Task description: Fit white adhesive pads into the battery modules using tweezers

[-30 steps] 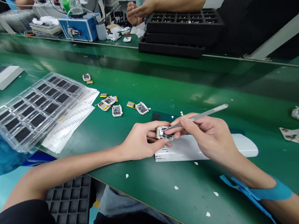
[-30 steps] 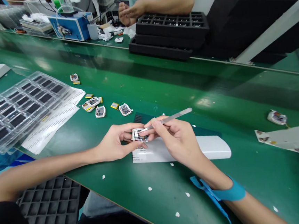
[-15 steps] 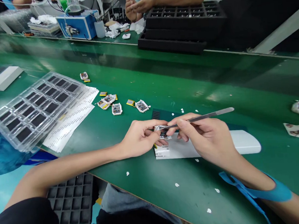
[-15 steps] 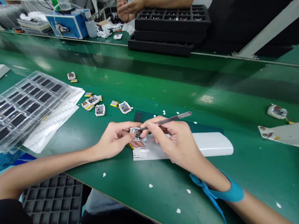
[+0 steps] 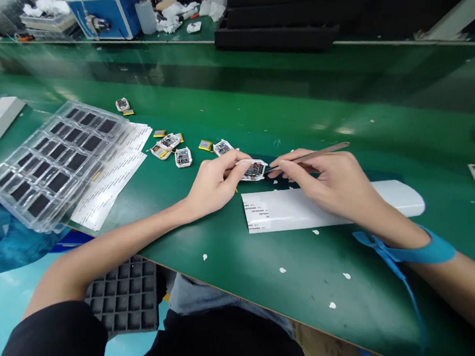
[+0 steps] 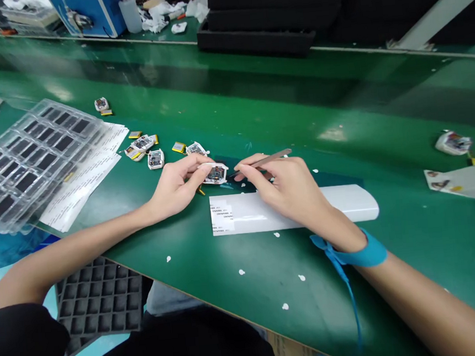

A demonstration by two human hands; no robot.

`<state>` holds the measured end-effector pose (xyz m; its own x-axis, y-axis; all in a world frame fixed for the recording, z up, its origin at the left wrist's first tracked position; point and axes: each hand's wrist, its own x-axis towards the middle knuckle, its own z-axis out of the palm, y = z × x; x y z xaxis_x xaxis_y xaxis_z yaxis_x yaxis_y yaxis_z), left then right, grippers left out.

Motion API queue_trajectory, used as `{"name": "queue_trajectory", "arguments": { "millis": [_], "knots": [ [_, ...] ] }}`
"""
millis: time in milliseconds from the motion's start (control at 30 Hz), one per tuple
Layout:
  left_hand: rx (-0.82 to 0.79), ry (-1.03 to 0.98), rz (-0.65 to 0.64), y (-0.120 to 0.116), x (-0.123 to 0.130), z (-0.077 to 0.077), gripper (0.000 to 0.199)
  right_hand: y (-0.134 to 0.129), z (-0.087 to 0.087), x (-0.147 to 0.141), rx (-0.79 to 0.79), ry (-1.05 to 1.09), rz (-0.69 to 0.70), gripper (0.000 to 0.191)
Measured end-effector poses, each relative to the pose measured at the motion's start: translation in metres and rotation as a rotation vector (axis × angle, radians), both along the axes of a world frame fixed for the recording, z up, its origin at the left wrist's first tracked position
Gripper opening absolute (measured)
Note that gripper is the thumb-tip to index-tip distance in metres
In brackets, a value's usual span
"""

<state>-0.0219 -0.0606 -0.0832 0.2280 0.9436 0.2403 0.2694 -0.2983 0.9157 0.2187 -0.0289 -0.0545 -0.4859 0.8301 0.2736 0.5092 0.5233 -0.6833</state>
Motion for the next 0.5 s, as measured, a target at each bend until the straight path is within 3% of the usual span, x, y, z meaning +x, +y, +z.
{"name": "queue_trajectory", "arguments": {
  "millis": [167,400,500],
  "knots": [
    [0.257,0.380,-0.064,0.0022,-0.0021,-0.0025,0.033,0.0037,-0.0031,0.0061,0.035,-0.049,-0.004,0.042],
    [0.269,0.437,-0.258,0.0016,-0.0056,-0.0018,0.037,0.0059,-0.0044,0.0072,-0.009,-0.074,0.006,0.041],
    [0.243,0.457,-0.301,0.0023,-0.0060,-0.0014,0.038,0.0067,-0.0082,0.0067,0.042,-0.041,0.047,0.037]
  ]
}}
